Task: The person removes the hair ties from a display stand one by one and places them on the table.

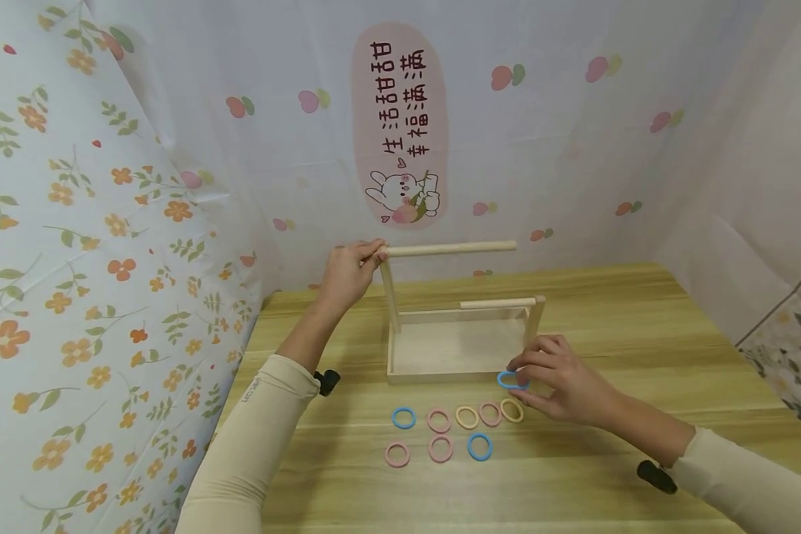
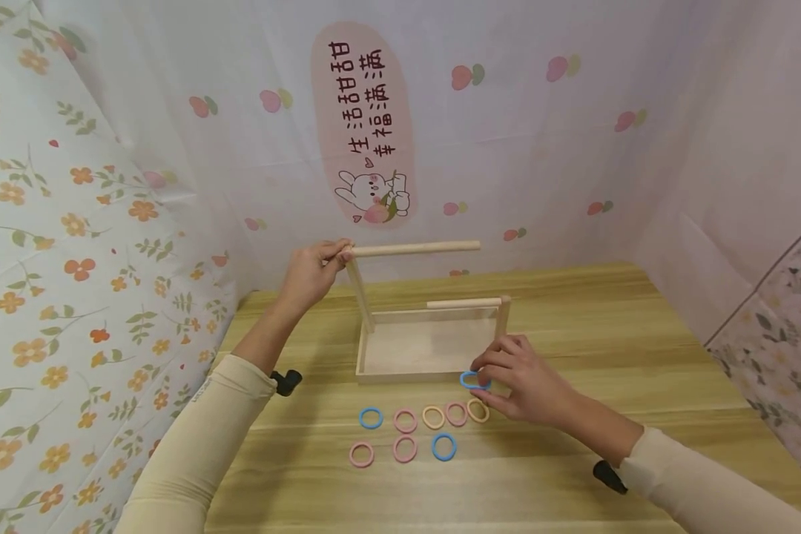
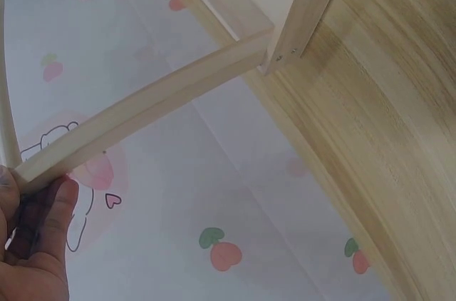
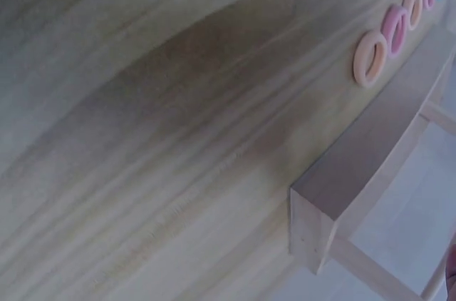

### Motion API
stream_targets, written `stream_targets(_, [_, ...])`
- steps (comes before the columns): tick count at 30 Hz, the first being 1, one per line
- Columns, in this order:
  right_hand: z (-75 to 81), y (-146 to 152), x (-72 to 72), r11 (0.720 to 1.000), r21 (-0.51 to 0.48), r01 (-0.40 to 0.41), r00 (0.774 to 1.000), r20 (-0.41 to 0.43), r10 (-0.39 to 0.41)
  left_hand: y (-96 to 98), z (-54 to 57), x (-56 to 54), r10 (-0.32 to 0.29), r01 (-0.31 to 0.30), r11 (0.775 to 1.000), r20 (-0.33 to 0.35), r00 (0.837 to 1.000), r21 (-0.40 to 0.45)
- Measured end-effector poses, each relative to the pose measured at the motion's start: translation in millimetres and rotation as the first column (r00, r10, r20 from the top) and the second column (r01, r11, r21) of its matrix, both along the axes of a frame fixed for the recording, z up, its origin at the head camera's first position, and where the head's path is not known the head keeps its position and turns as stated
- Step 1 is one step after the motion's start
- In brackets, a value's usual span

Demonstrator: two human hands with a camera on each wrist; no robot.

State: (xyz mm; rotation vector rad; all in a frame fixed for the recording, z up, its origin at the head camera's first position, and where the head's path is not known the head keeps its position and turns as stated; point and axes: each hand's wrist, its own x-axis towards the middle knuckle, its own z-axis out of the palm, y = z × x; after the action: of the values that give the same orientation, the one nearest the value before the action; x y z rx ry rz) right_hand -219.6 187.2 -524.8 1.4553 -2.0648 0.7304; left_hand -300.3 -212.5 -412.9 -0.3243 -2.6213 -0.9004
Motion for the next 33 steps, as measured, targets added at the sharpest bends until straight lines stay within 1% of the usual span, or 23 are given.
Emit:
stream_targets(3, [-1.2, 1, 3.1, 1.0, 0.024, 0.02, 1.0, 0.018, -0.021, -0.2, 1.4, 0.6, -0.009, 0.009, 1.0, -0.002, 1.0, 0.002])
stream_targets(6, [-4.2, 2, 6.7, 0.999, 0.036, 0.03, 0.999, 0.03, -0.031, -0.8, 0.1, 0.1, -0.016, 0.016, 1.0, -0.015, 1.0, 0.007])
stream_targets(9, [-8.0, 2, 9.4, 0.999, 0.034, 0.011, 1.0, 0.024, -0.012, -1.4, -1.0, 0.3, -0.011, 0.011, 1.0, -0.021, 1.0, 0.007])
stream_targets(13, [-12.1, 4, 12.5, 0.999, 0.043, -0.02, 1.0, 0.014, 0.019, -0.6, 0.2, 2.1, -0.007, 0.007, 1.0, -0.011, 1.0, -0.004])
stream_targets(20, [-14.1, 4, 16.4, 0.995, 0.097, -0.016, 0.999, 0.038, 0.012, 0.7, 3.4, 3.5, -0.007, 0.007, 1.0, -0.004, 1.0, 0.0])
stream_targets(25, [-17.8, 4, 19.1, 0.992, 0.122, -0.042, 0.998, 0.062, 0.034, 0.6, 3.2, 3.5, -0.001, 0.001, 1.0, 0.002, 1.0, -0.006])
stream_targets(30, [-22.8, 6, 22.5, 0.989, 0.137, -0.054, 0.995, 0.089, 0.042, 1.3, 3.6, 2.6, -0.007, 0.007, 1.0, -0.001, 1.0, 0.006])
stream_targets(33, [-27.0, 6, 24.5, 0.987, 0.147, -0.073, 0.995, 0.081, 0.061, 0.5, 2.0, 1.3, -0.004, 0.003, 1.0, 0.002, 1.0, 0.01])
